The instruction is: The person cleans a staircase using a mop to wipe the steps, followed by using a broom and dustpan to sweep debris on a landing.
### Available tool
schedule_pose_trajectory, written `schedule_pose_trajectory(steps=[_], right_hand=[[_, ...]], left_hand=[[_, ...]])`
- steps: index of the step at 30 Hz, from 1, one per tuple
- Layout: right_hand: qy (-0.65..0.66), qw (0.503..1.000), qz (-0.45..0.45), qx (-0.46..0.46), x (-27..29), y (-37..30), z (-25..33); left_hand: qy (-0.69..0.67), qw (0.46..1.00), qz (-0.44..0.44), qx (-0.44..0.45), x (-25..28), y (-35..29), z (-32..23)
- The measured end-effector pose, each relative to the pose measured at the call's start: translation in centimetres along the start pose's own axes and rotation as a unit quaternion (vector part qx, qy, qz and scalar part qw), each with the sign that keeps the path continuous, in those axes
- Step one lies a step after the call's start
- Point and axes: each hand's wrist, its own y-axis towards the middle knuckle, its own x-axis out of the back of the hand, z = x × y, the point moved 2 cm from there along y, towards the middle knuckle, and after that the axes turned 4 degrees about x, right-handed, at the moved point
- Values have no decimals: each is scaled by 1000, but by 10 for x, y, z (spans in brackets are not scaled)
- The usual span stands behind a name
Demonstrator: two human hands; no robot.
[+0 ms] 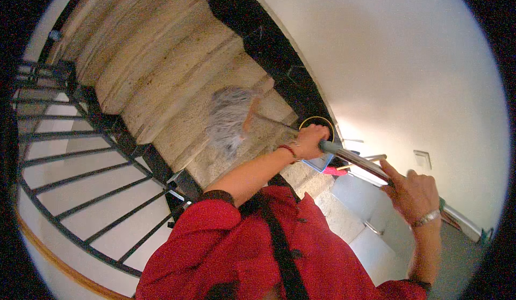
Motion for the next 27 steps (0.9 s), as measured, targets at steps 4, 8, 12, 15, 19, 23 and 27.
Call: schedule_pose_trajectory(steps=[4,8,12,15,19,23,27], right_hand=[[15,999,17,-32,-43,19,-11],[41,991,92,-84,-121,90,-1],[61,991,102,-68,-128,103,3],[23,995,82,-45,-129,83,17],[-16,996,-75,52,-118,94,20],[-28,985,-96,143,-74,131,47],[-61,978,-128,156,-50,141,57]], left_hand=[[-47,984,5,-170,-35,34,-51],[-21,972,178,-150,-114,76,-45],[3,985,113,-128,-95,69,-46],[12,990,125,-61,-95,32,-56],[-13,1000,18,-12,-72,20,-41],[16,994,-103,-40,-42,1,7],[-51,998,-41,12,-26,1,23]])
